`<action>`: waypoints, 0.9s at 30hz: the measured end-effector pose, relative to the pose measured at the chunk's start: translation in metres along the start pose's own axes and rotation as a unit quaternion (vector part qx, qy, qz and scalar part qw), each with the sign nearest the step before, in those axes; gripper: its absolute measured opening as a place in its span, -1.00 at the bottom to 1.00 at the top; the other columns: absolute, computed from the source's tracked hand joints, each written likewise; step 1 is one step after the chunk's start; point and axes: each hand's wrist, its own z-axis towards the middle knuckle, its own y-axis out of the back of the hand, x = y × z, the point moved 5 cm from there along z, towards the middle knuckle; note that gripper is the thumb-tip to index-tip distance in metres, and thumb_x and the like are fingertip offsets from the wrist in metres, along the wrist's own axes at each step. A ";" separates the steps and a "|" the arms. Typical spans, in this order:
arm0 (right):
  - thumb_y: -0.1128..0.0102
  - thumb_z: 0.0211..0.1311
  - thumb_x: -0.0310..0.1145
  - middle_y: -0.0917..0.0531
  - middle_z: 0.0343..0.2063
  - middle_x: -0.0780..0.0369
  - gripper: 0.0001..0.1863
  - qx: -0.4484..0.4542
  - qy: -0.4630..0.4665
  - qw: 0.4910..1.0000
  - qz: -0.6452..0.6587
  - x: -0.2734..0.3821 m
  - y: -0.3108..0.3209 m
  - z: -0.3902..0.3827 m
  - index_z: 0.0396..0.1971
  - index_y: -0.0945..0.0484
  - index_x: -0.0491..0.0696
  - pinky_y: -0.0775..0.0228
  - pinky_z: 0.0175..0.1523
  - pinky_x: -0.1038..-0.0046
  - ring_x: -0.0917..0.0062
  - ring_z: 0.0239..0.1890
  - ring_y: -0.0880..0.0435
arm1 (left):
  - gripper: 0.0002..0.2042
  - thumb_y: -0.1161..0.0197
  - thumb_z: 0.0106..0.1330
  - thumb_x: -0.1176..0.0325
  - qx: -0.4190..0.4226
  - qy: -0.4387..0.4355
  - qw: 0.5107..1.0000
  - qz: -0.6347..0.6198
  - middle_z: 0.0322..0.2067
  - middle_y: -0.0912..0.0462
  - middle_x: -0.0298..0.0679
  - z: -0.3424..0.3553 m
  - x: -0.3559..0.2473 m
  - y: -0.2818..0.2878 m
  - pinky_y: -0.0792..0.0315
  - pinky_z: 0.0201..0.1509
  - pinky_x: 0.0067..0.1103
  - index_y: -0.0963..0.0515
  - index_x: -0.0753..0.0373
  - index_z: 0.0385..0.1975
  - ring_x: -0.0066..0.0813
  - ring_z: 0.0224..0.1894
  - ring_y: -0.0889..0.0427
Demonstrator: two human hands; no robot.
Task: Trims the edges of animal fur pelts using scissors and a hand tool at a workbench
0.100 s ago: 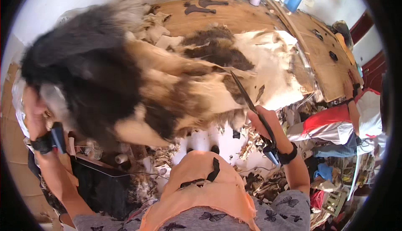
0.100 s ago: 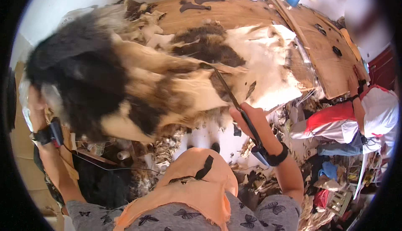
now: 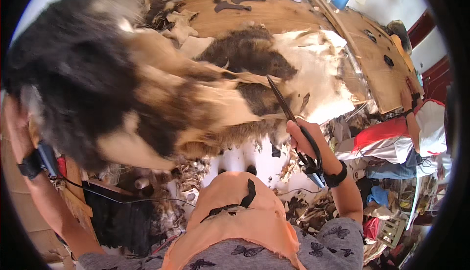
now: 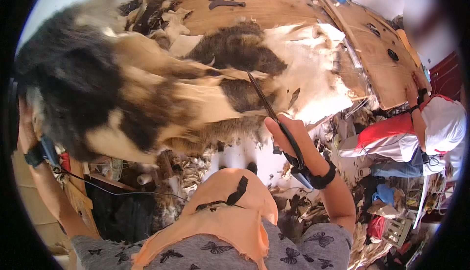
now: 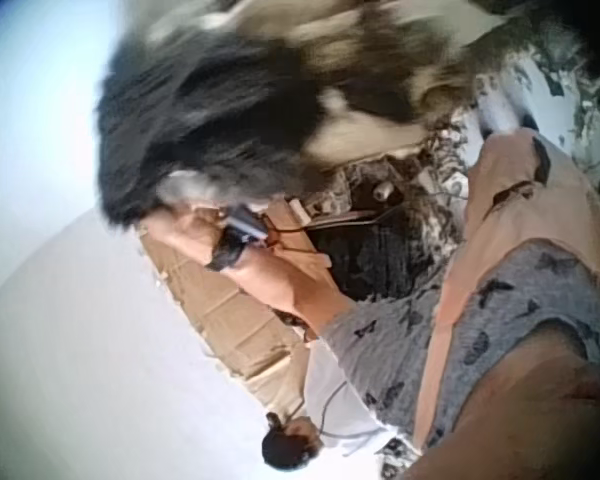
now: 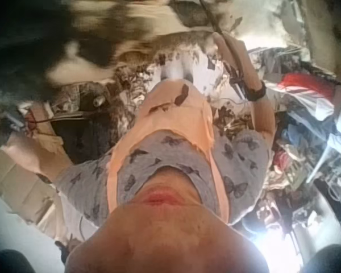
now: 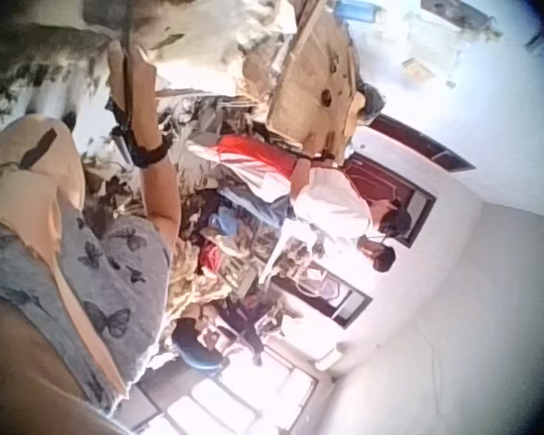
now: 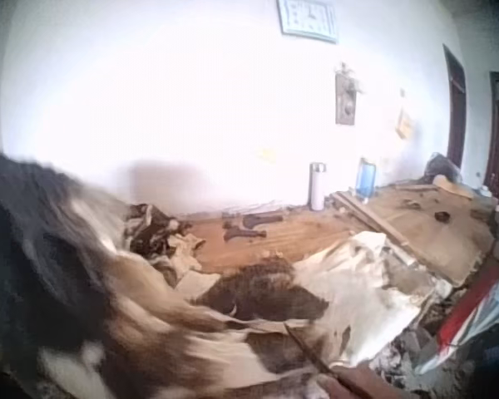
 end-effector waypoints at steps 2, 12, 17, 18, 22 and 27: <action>0.15 0.18 0.02 -0.45 -0.85 0.24 -0.49 0.022 -0.030 0.999 0.011 0.005 -0.004 -0.007 -0.62 -0.43 -0.17 -0.30 -0.60 0.59 0.58 -0.75 -0.49 | -0.77 0.05 0.15 0.51 0.029 0.007 1.000 0.002 -0.30 -0.53 -0.20 0.014 -0.028 -0.003 -0.43 -0.23 -0.49 -0.38 0.27 -0.18 -0.39 -0.27 -0.51; 0.26 0.18 0.13 -0.38 -0.83 0.37 -0.47 0.277 -0.209 0.894 0.283 -0.007 -0.050 -0.014 -0.55 -0.44 -0.05 -0.07 -0.76 0.72 0.77 -0.84 -0.26 | -0.76 0.06 0.15 0.52 0.066 -0.027 0.993 0.097 -0.30 -0.52 -0.19 -0.041 -0.034 0.054 -0.42 -0.21 -0.50 -0.37 0.29 -0.16 -0.39 -0.25 -0.51; 0.25 0.17 0.12 -0.37 -0.83 0.37 -0.47 0.297 -0.220 0.851 0.374 0.007 -0.058 0.001 -0.55 -0.44 -0.08 -0.06 -0.78 0.72 0.77 -0.86 -0.23 | -0.75 0.06 0.15 0.52 0.080 -0.045 0.988 0.121 -0.30 -0.52 -0.19 -0.027 0.069 0.049 -0.42 -0.20 -0.51 -0.36 0.30 -0.16 -0.39 -0.24 -0.50; 0.22 0.16 0.11 -0.37 -0.84 0.37 -0.48 0.316 -0.213 0.837 0.394 -0.008 -0.052 0.008 -0.57 -0.42 -0.09 -0.06 -0.79 0.71 0.76 -0.87 -0.22 | -0.75 0.06 0.15 0.52 0.070 -0.067 0.981 0.166 -0.30 -0.52 -0.19 -0.043 0.037 0.102 -0.41 -0.20 -0.51 -0.36 0.30 -0.15 -0.39 -0.24 -0.50; 0.14 0.12 0.09 -0.37 -0.85 0.36 -0.50 0.215 -0.237 0.871 0.372 0.002 -0.061 0.033 -0.60 -0.40 -0.10 -0.06 -0.81 0.69 0.73 -0.88 -0.22 | -0.75 0.06 0.15 0.52 0.094 -0.080 0.981 0.152 -0.29 -0.52 -0.18 -0.047 0.118 0.094 -0.41 -0.19 -0.52 -0.36 0.31 -0.15 -0.39 -0.24 -0.50; 0.09 0.06 0.14 -0.36 -0.82 0.35 -0.49 0.149 -0.268 0.867 0.392 -0.005 -0.047 0.094 -0.57 -0.39 -0.09 -0.03 -0.80 0.68 0.72 -0.86 -0.20 | -0.74 0.06 0.15 0.52 0.096 -0.110 0.975 0.166 -0.29 -0.52 -0.18 -0.116 0.185 0.057 -0.40 -0.18 -0.52 -0.35 0.32 -0.14 -0.39 -0.23 -0.50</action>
